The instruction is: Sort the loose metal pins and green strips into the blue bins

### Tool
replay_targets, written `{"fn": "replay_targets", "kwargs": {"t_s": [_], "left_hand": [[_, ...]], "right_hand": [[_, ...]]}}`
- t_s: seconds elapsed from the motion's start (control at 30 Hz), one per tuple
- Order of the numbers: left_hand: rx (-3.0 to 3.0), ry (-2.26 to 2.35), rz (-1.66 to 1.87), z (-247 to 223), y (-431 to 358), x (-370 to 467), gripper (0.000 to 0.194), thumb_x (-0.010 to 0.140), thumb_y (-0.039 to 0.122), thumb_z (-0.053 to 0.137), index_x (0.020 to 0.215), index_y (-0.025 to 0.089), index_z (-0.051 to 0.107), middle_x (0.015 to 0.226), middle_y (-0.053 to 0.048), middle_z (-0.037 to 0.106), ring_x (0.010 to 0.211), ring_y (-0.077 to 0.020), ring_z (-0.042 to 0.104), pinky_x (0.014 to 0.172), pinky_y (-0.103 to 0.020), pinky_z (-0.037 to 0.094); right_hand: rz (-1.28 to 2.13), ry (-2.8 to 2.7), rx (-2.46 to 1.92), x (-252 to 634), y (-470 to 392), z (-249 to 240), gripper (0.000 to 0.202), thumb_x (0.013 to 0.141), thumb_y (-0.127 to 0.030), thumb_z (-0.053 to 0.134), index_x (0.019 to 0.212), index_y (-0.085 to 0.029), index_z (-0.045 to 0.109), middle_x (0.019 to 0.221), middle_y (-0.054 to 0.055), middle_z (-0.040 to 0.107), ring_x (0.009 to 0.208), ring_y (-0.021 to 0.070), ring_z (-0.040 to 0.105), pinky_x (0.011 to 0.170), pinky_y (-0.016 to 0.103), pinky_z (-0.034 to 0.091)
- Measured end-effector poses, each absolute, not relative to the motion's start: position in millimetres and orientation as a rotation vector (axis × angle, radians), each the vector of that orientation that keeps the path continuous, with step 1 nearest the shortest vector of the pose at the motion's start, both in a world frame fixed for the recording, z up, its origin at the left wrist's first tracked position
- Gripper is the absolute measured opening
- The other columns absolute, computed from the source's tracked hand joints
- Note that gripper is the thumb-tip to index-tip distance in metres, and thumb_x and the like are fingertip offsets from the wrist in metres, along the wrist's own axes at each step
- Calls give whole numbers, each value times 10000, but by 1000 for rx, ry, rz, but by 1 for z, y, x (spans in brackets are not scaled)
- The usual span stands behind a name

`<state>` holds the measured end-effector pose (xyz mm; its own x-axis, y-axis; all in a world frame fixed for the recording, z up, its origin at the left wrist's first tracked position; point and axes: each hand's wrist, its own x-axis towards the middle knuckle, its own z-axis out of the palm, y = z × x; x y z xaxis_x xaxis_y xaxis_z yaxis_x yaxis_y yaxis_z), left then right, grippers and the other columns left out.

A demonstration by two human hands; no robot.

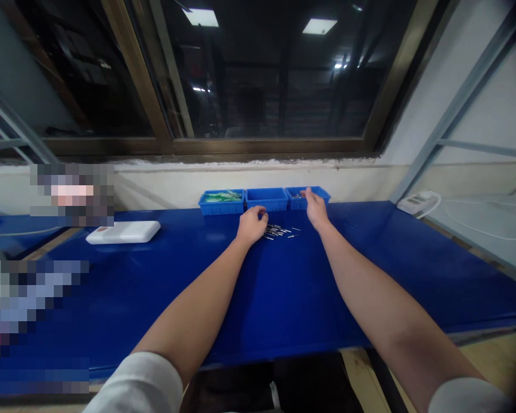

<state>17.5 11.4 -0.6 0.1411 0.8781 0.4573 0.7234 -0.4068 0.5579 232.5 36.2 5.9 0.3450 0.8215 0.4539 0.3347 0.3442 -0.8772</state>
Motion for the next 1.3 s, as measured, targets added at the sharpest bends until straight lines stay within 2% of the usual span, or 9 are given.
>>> {"fn": "replay_targets", "kwargs": {"t_s": [0.13, 0.23, 0.37, 0.47, 0.53, 0.6, 0.83, 1.13, 1.3], "left_hand": [[2305, 1770, 820, 3, 3, 19, 473, 800, 512, 524, 1114, 178, 639, 1128, -119, 658, 1056, -277, 599, 923, -365, 441], [2394, 1643, 756, 5, 1, 17, 537, 814, 539, 488, 1186, 170, 607, 1226, -135, 610, 1142, -290, 554, 974, -383, 406], [2526, 1379, 524, 6, 0, 10, 747, 751, 677, 486, 1323, 197, 490, 1423, -127, 425, 1344, -301, 340, 1091, -425, 267], [2521, 1372, 293, 6, -2, 9, 934, 652, 773, 507, 1398, 225, 385, 1503, -131, 254, 1401, -331, 180, 1120, -499, 156], [2520, 1381, 232, 7, -5, 12, 984, 631, 792, 505, 1418, 223, 346, 1515, -138, 195, 1409, -337, 129, 1123, -514, 125], [2530, 1391, 233, 6, -7, 17, 986, 653, 802, 464, 1426, 203, 331, 1517, -150, 171, 1410, -336, 118, 1124, -512, 121], [2537, 1429, 284, 2, -9, 32, 851, 789, 749, 286, 1404, 165, 359, 1509, -171, 227, 1410, -318, 153, 1119, -504, 138], [2568, 1405, 565, -4, -1, 33, 572, 805, 616, 452, 1129, 163, 582, 1271, -172, 546, 1252, -331, 437, 1022, -479, 329], [2519, 1396, 608, -2, -2, 33, 581, 776, 616, 497, 1120, 155, 582, 1205, -164, 582, 1164, -324, 509, 985, -450, 362]], "right_hand": [[425, -1563, -1442, 230, 26, 15, 182, 658, -331, 630, 713, -173, 701, 721, 37, 692, 716, 191, 615, 679, 297, 456], [579, -1878, -1657, 229, 18, 22, 64, 578, -217, 643, 614, -196, 692, 616, 10, 658, 610, 170, 578, 560, 277, 410], [717, -2092, -1771, 233, 12, 30, 50, 539, -216, 689, 587, -217, 701, 592, 4, 649, 559, 162, 555, 507, 277, 377], [794, -2199, -1714, 237, 11, 35, 207, 453, -268, 791, 649, -244, 725, 670, 5, 675, 567, 160, 560, 508, 275, 388], [823, -2253, -1683, 239, 11, 36, 320, 376, -288, 842, 674, -253, 731, 684, 7, 674, 560, 158, 557, 509, 277, 392], [821, -2260, -1673, 238, 11, 34, 313, 369, -281, 852, 654, -247, 725, 656, 6, 665, 552, 155, 551, 516, 278, 389], [698, -2126, -1485, 220, 19, 9, 87, 581, -203, 733, 666, -213, 715, 662, 4, 675, 631, 156, 580, 602, 267, 412], [646, -2025, -1324, 212, 21, -5, 82, 668, -257, 658, 704, -199, 704, 677, 1, 666, 633, 138, 553, 634, 269, 405], [644, -1962, -1362, 212, 21, -4, 82, 674, -252, 641, 692, -187, 687, 714, 10, 673, 654, 142, 561, 653, 270, 407]]}}
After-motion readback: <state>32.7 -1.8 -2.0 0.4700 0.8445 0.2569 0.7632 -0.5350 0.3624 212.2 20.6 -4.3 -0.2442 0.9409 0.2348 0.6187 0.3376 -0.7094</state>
